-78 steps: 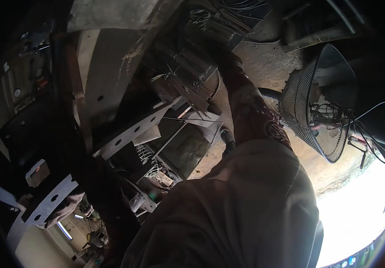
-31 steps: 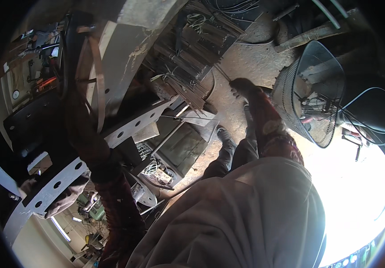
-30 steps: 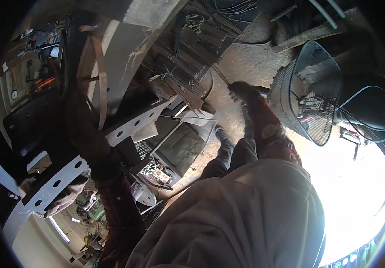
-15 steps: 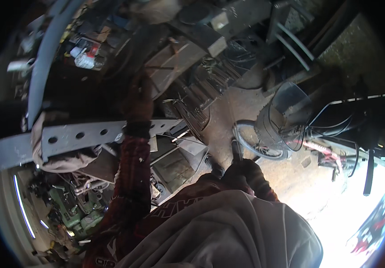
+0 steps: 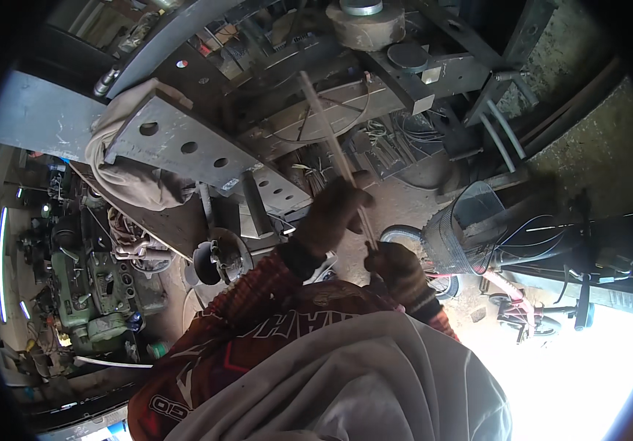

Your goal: The person, wearing gloves, feeds a long metal wire into a piece of industrial machinery, using their hands to guide and manipulate the wire through the machine's components.

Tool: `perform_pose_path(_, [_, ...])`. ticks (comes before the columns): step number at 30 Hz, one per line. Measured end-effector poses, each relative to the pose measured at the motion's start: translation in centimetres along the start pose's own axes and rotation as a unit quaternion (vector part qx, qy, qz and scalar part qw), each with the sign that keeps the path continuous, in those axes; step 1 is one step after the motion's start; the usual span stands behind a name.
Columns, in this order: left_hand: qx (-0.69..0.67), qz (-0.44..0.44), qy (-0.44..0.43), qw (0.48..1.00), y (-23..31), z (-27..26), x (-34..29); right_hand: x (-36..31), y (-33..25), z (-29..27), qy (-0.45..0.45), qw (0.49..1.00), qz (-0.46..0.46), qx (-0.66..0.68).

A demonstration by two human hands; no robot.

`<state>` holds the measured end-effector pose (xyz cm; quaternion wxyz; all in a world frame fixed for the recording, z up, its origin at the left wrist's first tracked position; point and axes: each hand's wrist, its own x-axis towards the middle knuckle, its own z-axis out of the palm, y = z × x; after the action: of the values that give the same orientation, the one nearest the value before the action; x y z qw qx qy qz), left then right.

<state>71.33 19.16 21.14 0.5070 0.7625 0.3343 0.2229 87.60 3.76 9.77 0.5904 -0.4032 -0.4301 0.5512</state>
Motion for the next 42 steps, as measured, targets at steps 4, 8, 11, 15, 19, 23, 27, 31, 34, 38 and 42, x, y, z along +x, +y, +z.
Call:
perform_pose_path(4, [-0.069,-0.060,0.108,0.990,1.1,-2.4,-0.8,4.5,-4.2,2.5,-0.095,0.987,0.118,-0.056])
perform_pose_path(8, [-0.054,-0.042,0.131,0.989,1.0,-3.9,-2.0,7.3,-6.0,4.4,-0.125,0.984,0.128,0.015])
perform_pose_path(11, [0.040,0.014,0.147,0.988,1.1,-3.8,-2.0,9.1,-5.3,5.0,-0.147,0.978,0.148,0.012])
perform_pose_path(15, [0.008,-0.015,0.164,0.986,-1.5,-4.4,-0.9,9.9,-4.2,6.0,-0.088,0.990,0.110,0.010])
perform_pose_path(19, [0.012,-0.084,0.196,0.977,-0.4,-5.2,-1.0,10.1,-3.1,6.2,-0.033,0.995,0.086,0.029])
perform_pose_path(23, [0.509,0.024,0.256,0.821,-4.8,-10.4,1.1,9.2,-5.0,5.0,0.061,0.986,0.151,0.030])
perform_pose_path(27, [0.471,-0.151,0.298,0.816,-5.0,-16.2,7.1,8.2,-4.6,1.2,0.102,0.982,0.158,0.010])
perform_pose_path(31, [0.660,-0.253,0.184,0.683,-5.1,-18.5,11.2,6.9,-4.9,-0.4,0.054,0.995,0.084,0.014])
perform_pose_path(34, [0.682,-0.276,0.131,0.664,-7.0,-18.7,13.9,6.3,-4.4,-0.6,0.062,0.993,0.078,0.059])
perform_pose_path(38, [0.635,-0.288,0.135,0.704,-5.0,-17.6,15.7,4.8,-3.5,-2.6,0.086,0.993,0.061,0.058])
perform_pose_path(42, [0.605,-0.382,0.149,0.683,-10.5,-23.4,13.6,3.9,-5.1,-2.1,0.079,0.985,0.139,0.063])
